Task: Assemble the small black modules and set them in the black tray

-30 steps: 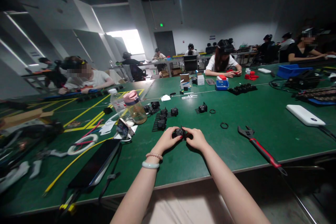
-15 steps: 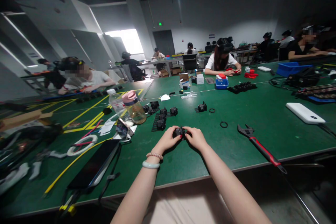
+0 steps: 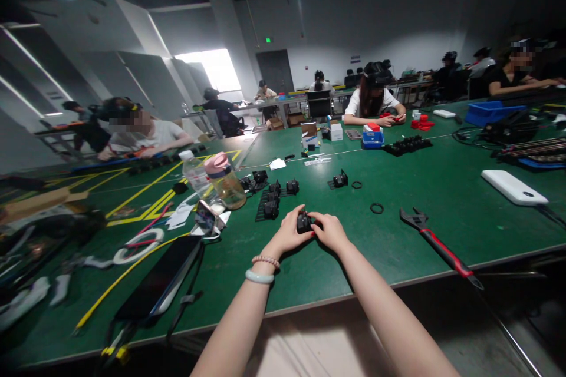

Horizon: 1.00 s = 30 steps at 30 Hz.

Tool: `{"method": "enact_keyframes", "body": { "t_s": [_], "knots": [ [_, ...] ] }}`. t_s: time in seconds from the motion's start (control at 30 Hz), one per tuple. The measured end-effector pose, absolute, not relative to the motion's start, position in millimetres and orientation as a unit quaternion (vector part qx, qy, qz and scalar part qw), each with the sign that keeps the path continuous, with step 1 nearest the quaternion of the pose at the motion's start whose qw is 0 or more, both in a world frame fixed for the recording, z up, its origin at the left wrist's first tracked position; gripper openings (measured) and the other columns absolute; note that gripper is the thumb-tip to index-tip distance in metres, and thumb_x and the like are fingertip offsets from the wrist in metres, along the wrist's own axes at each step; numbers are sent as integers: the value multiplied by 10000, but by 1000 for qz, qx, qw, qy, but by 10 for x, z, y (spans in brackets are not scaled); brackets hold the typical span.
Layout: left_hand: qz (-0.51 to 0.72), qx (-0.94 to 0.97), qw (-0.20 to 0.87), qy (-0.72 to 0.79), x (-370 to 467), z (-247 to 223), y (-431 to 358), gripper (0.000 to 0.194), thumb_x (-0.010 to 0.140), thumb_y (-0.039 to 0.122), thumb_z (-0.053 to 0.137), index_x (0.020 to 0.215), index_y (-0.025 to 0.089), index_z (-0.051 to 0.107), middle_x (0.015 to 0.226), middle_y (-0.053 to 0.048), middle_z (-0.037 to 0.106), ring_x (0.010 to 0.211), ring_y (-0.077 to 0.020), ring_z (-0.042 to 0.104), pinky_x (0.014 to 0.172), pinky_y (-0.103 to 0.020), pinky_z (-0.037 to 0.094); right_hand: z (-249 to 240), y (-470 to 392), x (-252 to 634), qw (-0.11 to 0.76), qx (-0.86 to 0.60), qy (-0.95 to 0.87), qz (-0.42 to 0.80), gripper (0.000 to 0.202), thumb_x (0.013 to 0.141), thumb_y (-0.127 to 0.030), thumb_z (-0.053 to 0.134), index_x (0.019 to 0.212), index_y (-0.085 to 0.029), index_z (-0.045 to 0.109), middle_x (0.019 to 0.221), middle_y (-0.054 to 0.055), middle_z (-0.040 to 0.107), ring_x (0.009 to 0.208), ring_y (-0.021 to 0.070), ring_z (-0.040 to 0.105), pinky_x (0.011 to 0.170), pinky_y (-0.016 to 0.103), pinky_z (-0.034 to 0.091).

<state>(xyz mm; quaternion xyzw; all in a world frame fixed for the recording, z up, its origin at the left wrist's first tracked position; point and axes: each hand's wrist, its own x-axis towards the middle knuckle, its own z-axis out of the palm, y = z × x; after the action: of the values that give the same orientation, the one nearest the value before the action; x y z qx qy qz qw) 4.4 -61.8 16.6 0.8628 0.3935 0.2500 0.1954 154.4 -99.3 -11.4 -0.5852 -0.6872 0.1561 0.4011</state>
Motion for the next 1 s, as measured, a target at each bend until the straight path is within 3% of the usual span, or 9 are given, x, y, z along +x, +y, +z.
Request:
{"method": "enact_keyframes", "body": {
  "t_s": [0.37, 0.53, 0.67, 0.8, 1.0],
  "knots": [
    [252, 870, 177, 384, 53, 92, -568, 608, 615, 363, 562, 1158, 228, 323, 1123, -61, 427, 1068, -222, 375, 911, -393, 273, -151, -986, 1561, 437, -587, -675, 100, 373, 680, -141, 417, 1035, -206, 510, 911, 48, 565, 875, 159, 486, 816, 306, 371],
    [244, 869, 180, 390, -14, 81, -571, 615, 604, 326, 563, 1157, 230, 311, 1075, -56, 445, 1026, -212, 403, 900, -380, 288, -103, -1050, 1727, 455, -741, -494, -27, 411, 689, -167, 397, 1095, -129, 449, 1147, 160, 387, 1160, 267, 222, 928, 461, 195],
    [240, 863, 191, 402, -70, 83, -573, 605, 604, 314, 556, 1152, 226, 314, 1054, -56, 447, 1000, -206, 418, 894, -371, 296, -114, -1116, 1928, 386, -845, -367, -48, 534, 676, -243, 453, 1171, -72, 349, 1264, 251, 187, 1197, 354, 54, 876, 577, 77],
    [237, 860, 197, 407, -74, 96, -574, 603, 591, 298, 560, 1139, 226, 321, 1057, -50, 441, 1006, -206, 410, 900, -365, 291, -174, -1122, 2014, 299, -894, -335, 1, 537, 695, -324, 442, 1153, -56, 360, 1248, 293, 196, 1179, 376, 99, 824, 615, 59],
    [235, 862, 201, 402, -66, 100, -571, 594, 592, 295, 556, 1133, 238, 318, 1062, -41, 439, 1012, -202, 406, 905, -358, 287, -280, -1061, 1966, 251, -889, -379, -54, 397, 712, -300, 435, 1038, -76, 469, 1146, 232, 369, 1096, 315, 295, 861, 570, 94]
  ]
}}
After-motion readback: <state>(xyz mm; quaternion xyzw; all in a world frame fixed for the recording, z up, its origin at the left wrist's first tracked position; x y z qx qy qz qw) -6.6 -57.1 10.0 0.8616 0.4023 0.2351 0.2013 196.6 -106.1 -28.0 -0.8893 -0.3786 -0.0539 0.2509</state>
